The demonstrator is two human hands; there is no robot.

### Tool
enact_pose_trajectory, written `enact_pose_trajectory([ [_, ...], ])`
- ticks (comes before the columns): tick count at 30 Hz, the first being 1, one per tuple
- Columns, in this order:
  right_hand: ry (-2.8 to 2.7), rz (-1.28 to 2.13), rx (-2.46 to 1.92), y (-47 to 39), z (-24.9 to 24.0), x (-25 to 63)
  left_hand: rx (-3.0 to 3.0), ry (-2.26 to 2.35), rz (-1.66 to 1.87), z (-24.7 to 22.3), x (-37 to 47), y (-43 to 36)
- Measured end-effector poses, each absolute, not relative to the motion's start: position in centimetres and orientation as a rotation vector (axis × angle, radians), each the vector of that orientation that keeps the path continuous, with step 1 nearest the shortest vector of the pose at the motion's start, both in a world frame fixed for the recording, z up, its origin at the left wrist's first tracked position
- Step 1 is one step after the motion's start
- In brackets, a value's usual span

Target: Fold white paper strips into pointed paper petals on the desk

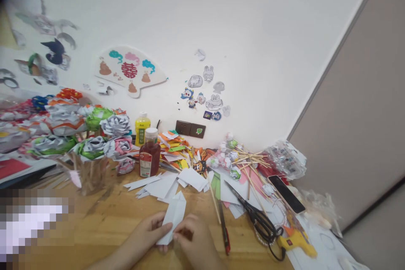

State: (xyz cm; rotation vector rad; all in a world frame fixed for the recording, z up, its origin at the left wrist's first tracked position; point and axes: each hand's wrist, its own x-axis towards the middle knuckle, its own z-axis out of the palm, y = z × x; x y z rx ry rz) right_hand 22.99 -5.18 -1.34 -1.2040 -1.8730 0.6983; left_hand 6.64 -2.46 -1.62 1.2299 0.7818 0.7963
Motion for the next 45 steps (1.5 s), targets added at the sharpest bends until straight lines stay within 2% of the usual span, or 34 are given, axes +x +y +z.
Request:
enact_pose_trajectory([
  [8, -1.568, 0.925, -1.282, -5.1, -2.2, 22.1, 1.177, 0.766, 0.768, -1.1, 6.6, -2.5],
  [16, -1.424, 1.012, -1.280, -5.3, -2.1, 21.5, 1.115, 0.799, 0.742, -1.1, 6.5, -2.6],
  [29, -1.386, 0.961, -1.318, -5.4, -1.8, 21.3, 1.171, 0.695, 0.778, -2.0, 7.0, -2.5],
  [45, -1.268, 1.094, -1.162, -5.4, -2.4, 21.1, 1.178, 0.699, 0.755, -1.8, 7.0, -2.5],
])
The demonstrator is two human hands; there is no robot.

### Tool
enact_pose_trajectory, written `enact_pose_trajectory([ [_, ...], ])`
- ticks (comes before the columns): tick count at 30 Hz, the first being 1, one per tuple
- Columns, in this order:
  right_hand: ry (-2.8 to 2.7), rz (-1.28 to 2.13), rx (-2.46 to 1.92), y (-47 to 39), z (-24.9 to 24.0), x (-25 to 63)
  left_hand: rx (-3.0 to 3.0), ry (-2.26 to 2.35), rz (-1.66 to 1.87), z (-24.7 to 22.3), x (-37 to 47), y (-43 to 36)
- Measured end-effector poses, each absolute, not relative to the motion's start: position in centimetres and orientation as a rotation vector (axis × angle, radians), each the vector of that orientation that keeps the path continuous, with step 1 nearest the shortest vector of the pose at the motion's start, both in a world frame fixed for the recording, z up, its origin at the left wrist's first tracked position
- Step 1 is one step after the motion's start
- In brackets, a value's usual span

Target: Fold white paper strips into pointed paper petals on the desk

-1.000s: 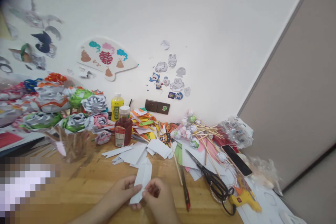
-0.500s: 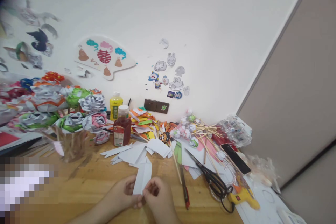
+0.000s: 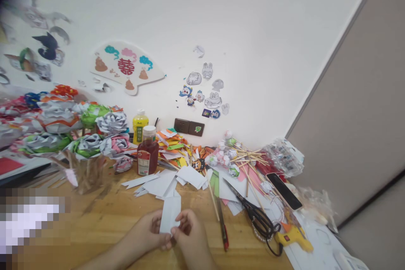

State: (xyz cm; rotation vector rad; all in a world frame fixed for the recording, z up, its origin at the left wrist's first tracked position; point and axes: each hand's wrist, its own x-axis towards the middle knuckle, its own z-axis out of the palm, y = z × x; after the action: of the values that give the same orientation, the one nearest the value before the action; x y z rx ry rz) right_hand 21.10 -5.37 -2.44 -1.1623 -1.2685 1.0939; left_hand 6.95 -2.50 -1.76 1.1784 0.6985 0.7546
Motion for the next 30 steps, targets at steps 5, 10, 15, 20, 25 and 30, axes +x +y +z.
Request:
enact_pose_trajectory([
  [5, -1.277, 1.074, -1.191, -5.3, -2.6, 21.1, 1.185, 0.696, 0.755, -1.9, 6.9, -2.5],
  [10, -1.319, 1.103, -1.138, -5.6, -2.6, 21.1, 1.178, 0.652, 0.764, -2.3, 6.7, -2.4],
  [15, -1.312, 1.175, -1.074, -5.5, -2.3, 21.1, 1.176, 0.618, 0.741, -2.1, 6.7, -2.5],
  [20, -1.305, 1.100, -1.089, -5.4, -2.7, 21.2, 1.162, 0.645, 0.749, -1.7, 7.0, -2.7],
  [25, -1.356, 1.084, -1.070, -5.3, -2.7, 21.7, 1.174, 0.680, 0.762, -1.5, 7.0, -2.7],
  [30, -1.399, 1.096, -1.021, -4.9, -2.6, 22.3, 1.191, 0.736, 0.738, -1.3, 6.9, -2.6],
])
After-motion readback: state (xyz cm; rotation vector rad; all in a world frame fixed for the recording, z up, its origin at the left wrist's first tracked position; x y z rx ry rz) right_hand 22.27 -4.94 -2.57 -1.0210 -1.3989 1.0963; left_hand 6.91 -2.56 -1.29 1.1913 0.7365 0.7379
